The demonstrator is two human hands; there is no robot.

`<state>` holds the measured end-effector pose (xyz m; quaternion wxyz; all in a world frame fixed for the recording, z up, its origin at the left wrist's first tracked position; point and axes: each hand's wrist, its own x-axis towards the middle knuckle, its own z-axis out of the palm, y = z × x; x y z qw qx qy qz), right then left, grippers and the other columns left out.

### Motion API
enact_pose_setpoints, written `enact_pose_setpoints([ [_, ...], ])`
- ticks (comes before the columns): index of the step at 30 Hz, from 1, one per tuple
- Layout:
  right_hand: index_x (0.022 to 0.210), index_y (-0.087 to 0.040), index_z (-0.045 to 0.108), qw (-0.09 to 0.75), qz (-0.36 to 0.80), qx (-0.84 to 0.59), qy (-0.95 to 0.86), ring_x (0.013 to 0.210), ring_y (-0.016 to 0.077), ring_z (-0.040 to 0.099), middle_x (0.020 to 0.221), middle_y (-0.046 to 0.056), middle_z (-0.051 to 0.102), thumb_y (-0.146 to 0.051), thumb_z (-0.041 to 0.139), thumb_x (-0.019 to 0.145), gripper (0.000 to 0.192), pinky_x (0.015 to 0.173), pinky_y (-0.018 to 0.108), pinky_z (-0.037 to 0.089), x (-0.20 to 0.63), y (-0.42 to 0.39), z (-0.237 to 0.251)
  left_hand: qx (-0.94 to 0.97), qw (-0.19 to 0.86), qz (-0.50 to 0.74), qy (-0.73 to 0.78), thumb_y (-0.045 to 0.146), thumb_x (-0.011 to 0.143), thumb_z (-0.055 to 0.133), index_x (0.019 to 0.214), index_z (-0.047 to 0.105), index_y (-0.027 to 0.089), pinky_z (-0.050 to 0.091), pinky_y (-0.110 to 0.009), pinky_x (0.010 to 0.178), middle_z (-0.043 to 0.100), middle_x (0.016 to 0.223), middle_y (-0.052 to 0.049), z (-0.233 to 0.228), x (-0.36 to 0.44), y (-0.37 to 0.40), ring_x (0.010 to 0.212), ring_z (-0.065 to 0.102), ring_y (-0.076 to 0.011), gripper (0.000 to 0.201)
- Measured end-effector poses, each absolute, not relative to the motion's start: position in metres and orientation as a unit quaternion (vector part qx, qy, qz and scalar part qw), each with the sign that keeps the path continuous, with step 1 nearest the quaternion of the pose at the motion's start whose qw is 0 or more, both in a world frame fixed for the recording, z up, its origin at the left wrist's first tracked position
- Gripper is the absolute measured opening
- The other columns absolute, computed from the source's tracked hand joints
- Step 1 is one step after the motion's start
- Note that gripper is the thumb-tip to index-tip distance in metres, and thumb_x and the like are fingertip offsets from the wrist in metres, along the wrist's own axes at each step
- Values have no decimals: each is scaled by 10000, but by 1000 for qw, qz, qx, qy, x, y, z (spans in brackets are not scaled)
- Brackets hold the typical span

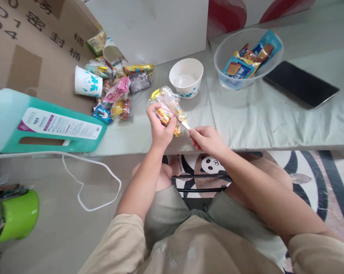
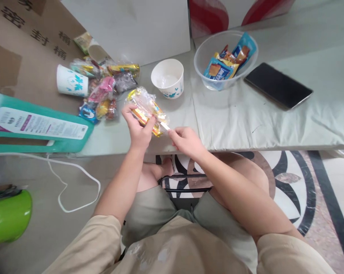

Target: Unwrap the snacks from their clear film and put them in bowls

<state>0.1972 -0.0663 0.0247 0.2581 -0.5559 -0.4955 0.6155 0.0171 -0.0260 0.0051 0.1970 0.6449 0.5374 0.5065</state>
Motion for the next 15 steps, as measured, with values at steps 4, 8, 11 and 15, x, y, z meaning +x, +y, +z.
enact_pose_setpoints([
  [4, 767, -186, 590, 222, 617, -549, -519, 482, 90, 519, 646, 4, 628, -496, 503, 956, 374, 473, 237, 403, 204, -72, 27, 585, 191, 554, 561, 308, 803, 739, 1184, 331, 289, 499, -346, 1023, 491, 1221, -56, 15, 11, -27, 1159, 595, -208, 558],
  [8, 771, -186, 600, 202, 589, -552, -554, 509, 115, 526, 659, 21, 628, -507, 484, 950, 385, 513, 268, 402, 219, -73, 31, 501, 228, 595, 586, 325, 837, 692, 1221, 288, 336, 509, -336, 1007, 492, 1282, -50, 24, 3, -25, 1157, 605, -181, 558],
  [11, 810, -190, 629, 228, 494, -594, -592, 594, 155, 551, 698, 41, 631, -483, 477, 948, 357, 579, 300, 405, 234, -67, 34, 434, 320, 600, 591, 366, 853, 669, 1230, 270, 372, 549, -326, 876, 540, 1280, -38, 24, 1, -23, 1070, 646, -176, 549],
  [15, 1026, -189, 702, 243, 290, -669, -640, 810, 231, 613, 922, 98, 664, -246, 539, 853, 244, 740, 355, 453, 253, -55, 30, 408, 440, 566, 565, 360, 854, 664, 1242, 275, 384, 565, -353, 877, 563, 1351, -37, 12, 16, -28, 1100, 668, -186, 550],
])
